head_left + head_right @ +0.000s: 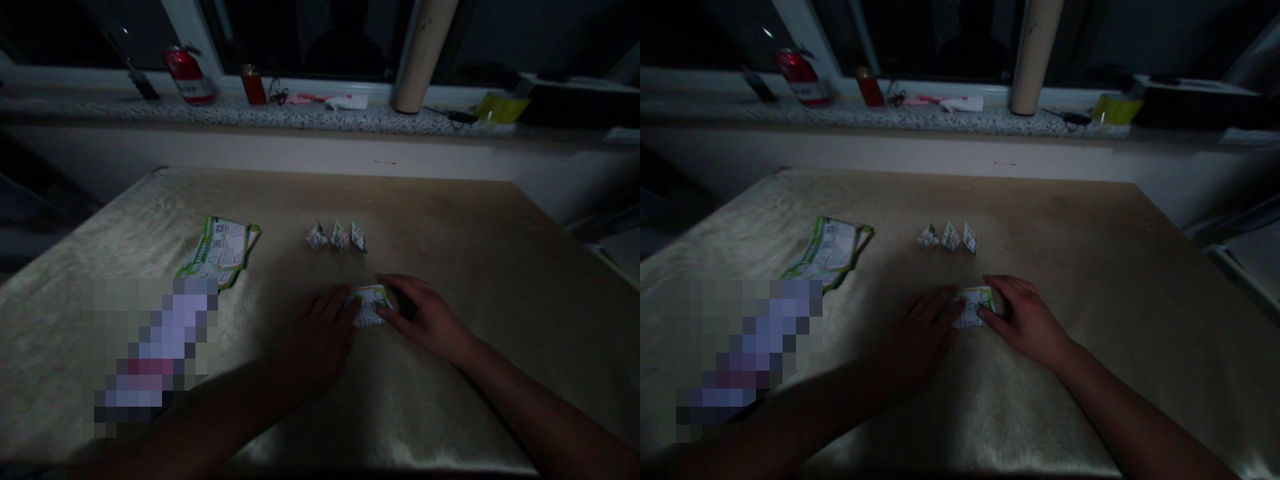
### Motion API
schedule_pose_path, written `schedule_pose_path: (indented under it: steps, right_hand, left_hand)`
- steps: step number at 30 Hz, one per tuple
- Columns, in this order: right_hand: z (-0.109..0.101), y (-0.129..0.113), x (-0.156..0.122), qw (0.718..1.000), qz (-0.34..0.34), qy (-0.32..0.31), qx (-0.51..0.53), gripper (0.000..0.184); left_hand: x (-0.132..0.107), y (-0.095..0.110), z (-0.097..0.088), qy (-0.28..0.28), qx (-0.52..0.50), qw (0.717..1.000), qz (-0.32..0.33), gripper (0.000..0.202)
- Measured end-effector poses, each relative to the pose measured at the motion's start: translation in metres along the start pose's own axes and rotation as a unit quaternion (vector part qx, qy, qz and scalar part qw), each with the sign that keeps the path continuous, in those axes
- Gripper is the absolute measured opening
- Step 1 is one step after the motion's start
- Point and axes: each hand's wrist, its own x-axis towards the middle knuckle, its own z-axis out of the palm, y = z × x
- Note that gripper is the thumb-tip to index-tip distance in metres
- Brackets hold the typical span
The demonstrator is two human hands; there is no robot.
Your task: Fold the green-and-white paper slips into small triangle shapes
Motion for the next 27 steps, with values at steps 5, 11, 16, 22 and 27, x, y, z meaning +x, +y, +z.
schedule_pose_path:
  steps: [5, 11, 16, 22, 27]
  right_hand:
    - [0.002, 0.002, 0.0, 1.0, 0.002, -0.004, 0.001, 0.045]
    - [0.002, 0.001, 0.001, 1.0, 0.005, 0.005, 0.006, 0.044]
    - [0.001, 0.001, 0.001, 1.0, 0.009, 0.003, 0.01, 0.043]
    - [0.001, 0.002, 0.0, 1.0, 0.012, 0.001, 0.015, 0.042]
    - [0.002, 0.001, 0.001, 1.0, 0.019, 0.002, 0.017, 0.043]
  left_hand:
    - [0.005, 0.004, -0.008, 0.007, 0.005, 1.0, 0.001, 0.043]
    - [0.009, 0.01, -0.003, 0.03, 0.014, 0.999, -0.019, 0.043]
    - [0.009, 0.01, 0.0, 0.035, 0.011, 0.999, -0.019, 0.042]
    - [0.007, 0.009, 0.003, 0.044, 0.005, 0.999, -0.026, 0.043]
    - [0.008, 0.008, 0.005, 0.04, -0.008, 0.999, -0.021, 0.045]
